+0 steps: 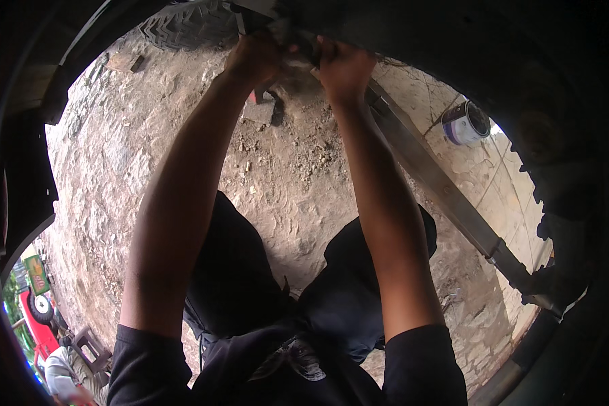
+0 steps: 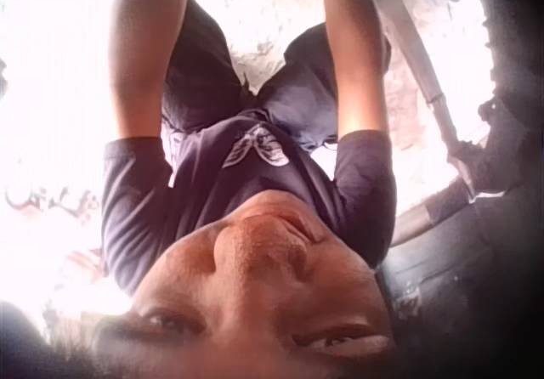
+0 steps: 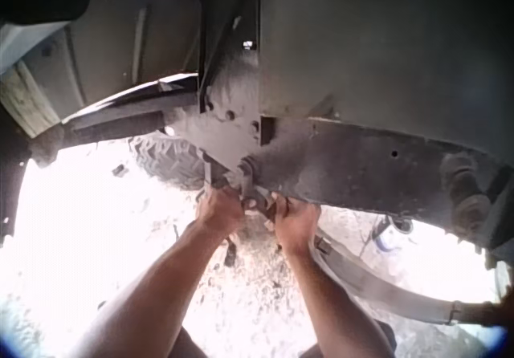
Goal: The person sits under a vehicle and uses a hammer and chisel to chip away material from the undercarriage. They repeatedly strike and scrape the same area, removing debris and adjusting their grip on the tools.
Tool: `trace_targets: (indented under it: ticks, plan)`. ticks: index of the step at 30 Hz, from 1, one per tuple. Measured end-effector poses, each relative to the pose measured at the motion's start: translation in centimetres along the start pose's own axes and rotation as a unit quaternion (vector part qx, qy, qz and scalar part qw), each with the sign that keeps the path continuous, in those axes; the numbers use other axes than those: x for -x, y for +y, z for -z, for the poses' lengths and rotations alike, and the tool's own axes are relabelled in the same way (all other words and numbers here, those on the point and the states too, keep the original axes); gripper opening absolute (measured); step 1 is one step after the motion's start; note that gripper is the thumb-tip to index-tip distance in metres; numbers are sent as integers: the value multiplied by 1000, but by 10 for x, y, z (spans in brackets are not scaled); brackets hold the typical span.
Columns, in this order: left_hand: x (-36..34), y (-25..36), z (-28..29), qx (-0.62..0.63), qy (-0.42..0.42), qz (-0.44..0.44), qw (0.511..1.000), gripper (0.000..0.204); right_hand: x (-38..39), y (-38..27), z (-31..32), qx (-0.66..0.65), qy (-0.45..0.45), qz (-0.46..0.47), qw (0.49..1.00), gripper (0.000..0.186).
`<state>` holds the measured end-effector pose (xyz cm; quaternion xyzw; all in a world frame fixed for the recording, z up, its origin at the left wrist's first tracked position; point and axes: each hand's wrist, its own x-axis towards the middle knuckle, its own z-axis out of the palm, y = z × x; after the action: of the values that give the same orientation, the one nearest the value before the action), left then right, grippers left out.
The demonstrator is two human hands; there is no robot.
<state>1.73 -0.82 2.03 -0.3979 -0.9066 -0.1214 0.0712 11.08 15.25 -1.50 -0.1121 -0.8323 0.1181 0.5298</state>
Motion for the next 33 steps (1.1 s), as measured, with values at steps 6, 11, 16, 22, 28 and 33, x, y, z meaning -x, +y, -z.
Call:
trace_targets:
  ticks: [6,11,16,22,28,33]
  plan:
    - [-3,-1,4,-22,-33,33,999,43,5,-31,6,-91,-3,-92,992,16]
    - [-2,3,2,62,-4,115,991,48,4,-23,3,-7,-11,-93,996,15]
    - [-1,-24,-7,-61,-30,14,998,43,4,-32,6,-63,9,-81,995,12]
    - [6,8,20,93,-49,158,982,54,8,-37,8,-152,17,-133,979,12]
    - [1,11,16,67,-60,160,983,56,2,-19,0,-7,-38,-136,990,15]
    - [3,14,16,101,-49,169,979,54,-4,-8,-2,38,16,-35,999,19]
